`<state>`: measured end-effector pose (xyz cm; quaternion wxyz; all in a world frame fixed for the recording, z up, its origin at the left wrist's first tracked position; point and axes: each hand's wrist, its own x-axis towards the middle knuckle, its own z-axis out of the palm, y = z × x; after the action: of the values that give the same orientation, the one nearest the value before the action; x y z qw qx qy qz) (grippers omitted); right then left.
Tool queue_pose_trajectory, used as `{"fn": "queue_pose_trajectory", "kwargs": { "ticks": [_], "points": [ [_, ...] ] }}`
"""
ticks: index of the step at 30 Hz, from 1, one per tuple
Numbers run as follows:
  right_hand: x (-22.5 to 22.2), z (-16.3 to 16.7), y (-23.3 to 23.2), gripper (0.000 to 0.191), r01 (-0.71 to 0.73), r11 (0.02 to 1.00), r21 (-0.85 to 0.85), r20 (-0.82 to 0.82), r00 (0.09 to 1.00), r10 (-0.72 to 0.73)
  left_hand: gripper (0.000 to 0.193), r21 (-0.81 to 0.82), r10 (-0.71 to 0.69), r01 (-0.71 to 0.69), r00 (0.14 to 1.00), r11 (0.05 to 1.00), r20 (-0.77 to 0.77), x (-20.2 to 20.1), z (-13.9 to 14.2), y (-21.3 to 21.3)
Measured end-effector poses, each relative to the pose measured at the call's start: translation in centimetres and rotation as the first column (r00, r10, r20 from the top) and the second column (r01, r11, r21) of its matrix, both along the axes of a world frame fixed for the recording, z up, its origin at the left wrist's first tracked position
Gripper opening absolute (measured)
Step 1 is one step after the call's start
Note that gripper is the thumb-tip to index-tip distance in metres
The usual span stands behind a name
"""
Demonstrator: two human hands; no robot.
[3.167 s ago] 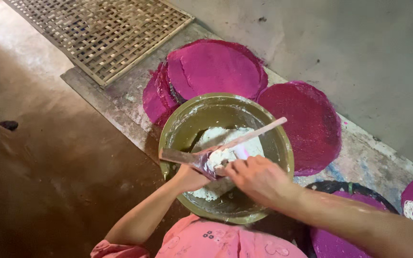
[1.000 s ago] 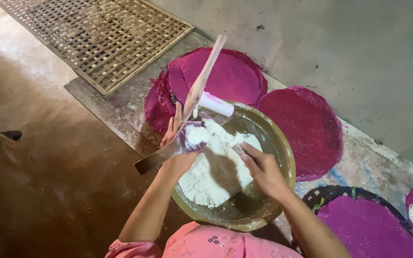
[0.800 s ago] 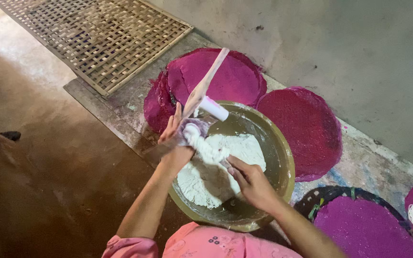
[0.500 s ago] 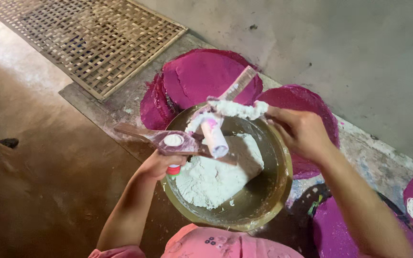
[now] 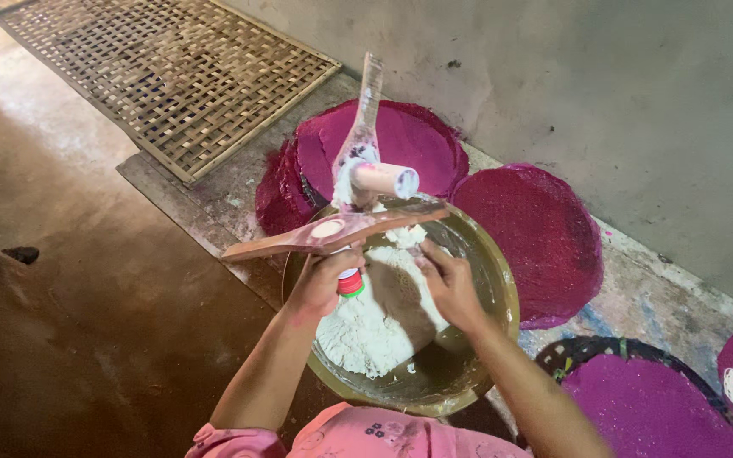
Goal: The person scoops white paste from a bowl and uses a handheld applicator to draw spiral patterns on purple trays. They repeat the process across multiple trays, occasionally moving finished trays aside.
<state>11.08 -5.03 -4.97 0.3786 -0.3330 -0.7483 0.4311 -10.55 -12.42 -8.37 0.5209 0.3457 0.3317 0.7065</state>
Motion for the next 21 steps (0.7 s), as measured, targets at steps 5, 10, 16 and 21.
{"fn": "queue_pose_trajectory", "kwargs": {
  "ticks": [5, 10, 16, 21],
  "points": [
    [-1.8, 1.9, -1.7, 0.035, 0.074, 0.997, 0.005, 0.073, 0.995, -0.074, 0.035, -0.085, 0.009, -0.019, 0.994, 0.996, -0.108, 1.8, 1.5, 0.5],
    [-1.6, 2.1, -2.5, 0.037, -0.056, 0.996, -0.07, 0.035, 0.998, 0.059, 0.058, -0.154, 0.154, -0.219, 0.924, 0.964, -0.35, -1.2, 3.5, -0.4],
    [-1.1, 1.2, -2.1, 0.06, -0.093, 0.97, -0.226, 0.547, 0.812, 0.205, 0.05, -0.063, 0.275, -0.288, 0.948, 0.955, -0.161, -3.1, 2.6, -2.3],
    [0.4, 3.5, -2.5, 0.095, -0.218, 0.964, -0.15, -0.427, 0.894, 0.135, 0.053, -0.034, -0.301, 0.319, 0.92, 0.947, 0.252, 3.6, 0.4, -5.2]
  ]
}}
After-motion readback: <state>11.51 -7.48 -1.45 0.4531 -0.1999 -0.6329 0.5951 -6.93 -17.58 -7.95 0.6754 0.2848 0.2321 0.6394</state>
